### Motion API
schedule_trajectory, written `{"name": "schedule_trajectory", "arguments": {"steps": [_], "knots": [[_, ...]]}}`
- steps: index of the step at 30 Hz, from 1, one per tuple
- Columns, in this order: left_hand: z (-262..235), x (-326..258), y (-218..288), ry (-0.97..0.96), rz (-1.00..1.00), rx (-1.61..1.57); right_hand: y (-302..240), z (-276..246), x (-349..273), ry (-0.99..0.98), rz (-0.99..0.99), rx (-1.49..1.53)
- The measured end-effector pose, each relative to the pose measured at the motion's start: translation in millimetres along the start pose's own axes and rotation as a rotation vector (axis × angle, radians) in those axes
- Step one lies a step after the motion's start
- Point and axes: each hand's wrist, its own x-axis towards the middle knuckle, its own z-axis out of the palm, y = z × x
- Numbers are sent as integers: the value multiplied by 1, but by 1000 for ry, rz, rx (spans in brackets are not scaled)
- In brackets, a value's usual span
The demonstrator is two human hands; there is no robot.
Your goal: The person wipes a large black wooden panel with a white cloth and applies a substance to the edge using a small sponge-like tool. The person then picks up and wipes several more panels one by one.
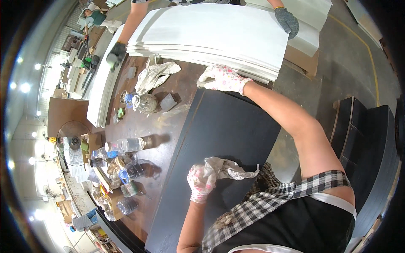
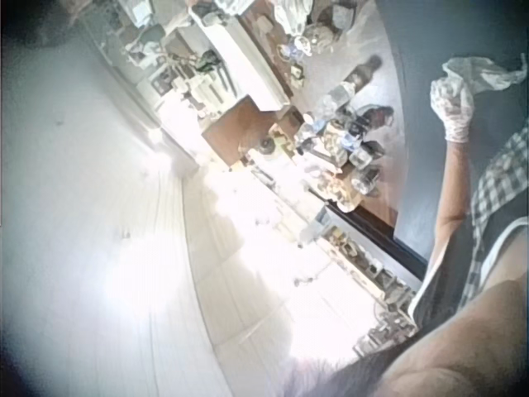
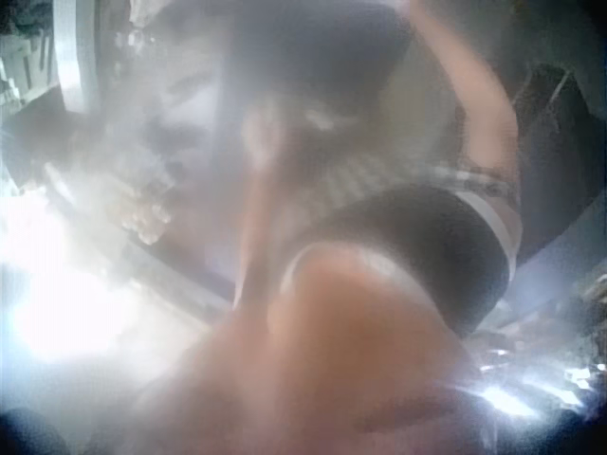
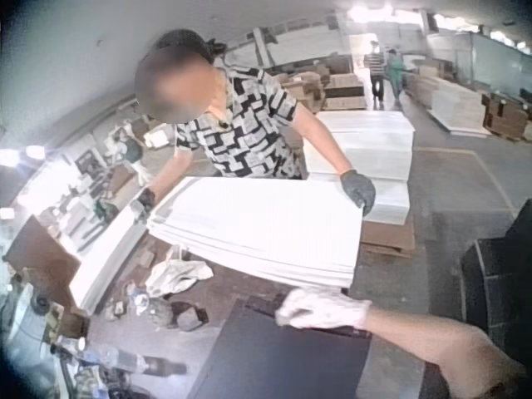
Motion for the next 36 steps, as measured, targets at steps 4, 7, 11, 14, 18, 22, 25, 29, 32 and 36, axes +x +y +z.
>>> {"name": "schedule_trajectory", "arguments": {"steps": [4, 7, 11, 14, 18, 22, 25, 29, 32, 36], "knots": [[-3, -3, 2, 13, 0, 46, 12, -24, -64, -42, 26, -44], [-1, -8, -2, 26, -29, -29, 26, -59, -161, 6, -36, -55], [10, 7, -9, 118, -40, 25, 13, -101, -282, 66, 76, -123], [28, 58, -26, 182, -39, 228, -4, -100, -336, 298, 277, 108], [67, 149, -24, 220, -3, 309, -12, -82, -363, 494, 279, 131], [96, 184, 114, -351, 140, 175, -18, -57, -393, 677, 331, 299], [136, 99, 120, -141, 682, -122, -20, -43, -401, 740, 350, 265], [103, 82, 104, -135, 561, -232, -20, -22, -377, 888, 194, 176], [92, 93, 112, -123, 677, -77, -16, -4, -331, 941, 48, 21], [88, 8, 112, -364, 668, -406, -14, 7, -290, 816, 167, -306]]}}
